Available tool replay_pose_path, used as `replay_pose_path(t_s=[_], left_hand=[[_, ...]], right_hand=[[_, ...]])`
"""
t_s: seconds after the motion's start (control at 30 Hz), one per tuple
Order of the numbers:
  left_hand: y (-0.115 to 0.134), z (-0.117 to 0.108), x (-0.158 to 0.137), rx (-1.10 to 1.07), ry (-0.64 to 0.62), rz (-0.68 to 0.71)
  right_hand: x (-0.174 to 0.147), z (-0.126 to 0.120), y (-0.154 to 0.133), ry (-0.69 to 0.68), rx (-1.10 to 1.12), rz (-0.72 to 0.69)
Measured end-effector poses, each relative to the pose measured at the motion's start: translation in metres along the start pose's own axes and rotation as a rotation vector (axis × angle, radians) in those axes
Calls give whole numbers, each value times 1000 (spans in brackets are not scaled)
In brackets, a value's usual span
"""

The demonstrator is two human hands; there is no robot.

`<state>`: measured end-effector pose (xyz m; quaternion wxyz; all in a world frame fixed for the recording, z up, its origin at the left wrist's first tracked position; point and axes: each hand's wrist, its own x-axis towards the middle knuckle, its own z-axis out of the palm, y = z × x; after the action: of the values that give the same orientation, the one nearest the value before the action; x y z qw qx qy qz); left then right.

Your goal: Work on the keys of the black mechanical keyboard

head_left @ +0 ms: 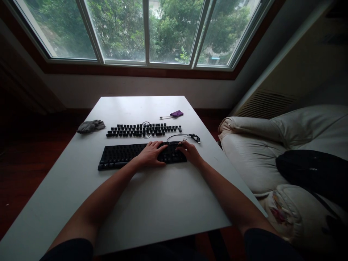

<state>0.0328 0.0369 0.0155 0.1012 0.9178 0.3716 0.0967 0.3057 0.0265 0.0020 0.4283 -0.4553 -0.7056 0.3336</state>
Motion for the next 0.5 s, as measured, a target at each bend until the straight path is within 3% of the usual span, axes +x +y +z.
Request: replay_pose_path(t_s=[0.13,0.3,0.5], left_hand=[[0,-1,0,-8,-1,-6],[1,-1,-1,-10,-3,-6],[7,-1,1,-40,53,-11]], right_hand=[[3,4,6,30,118,56],[13,0,11,196,344,27],[10,8,12,180,324,44]])
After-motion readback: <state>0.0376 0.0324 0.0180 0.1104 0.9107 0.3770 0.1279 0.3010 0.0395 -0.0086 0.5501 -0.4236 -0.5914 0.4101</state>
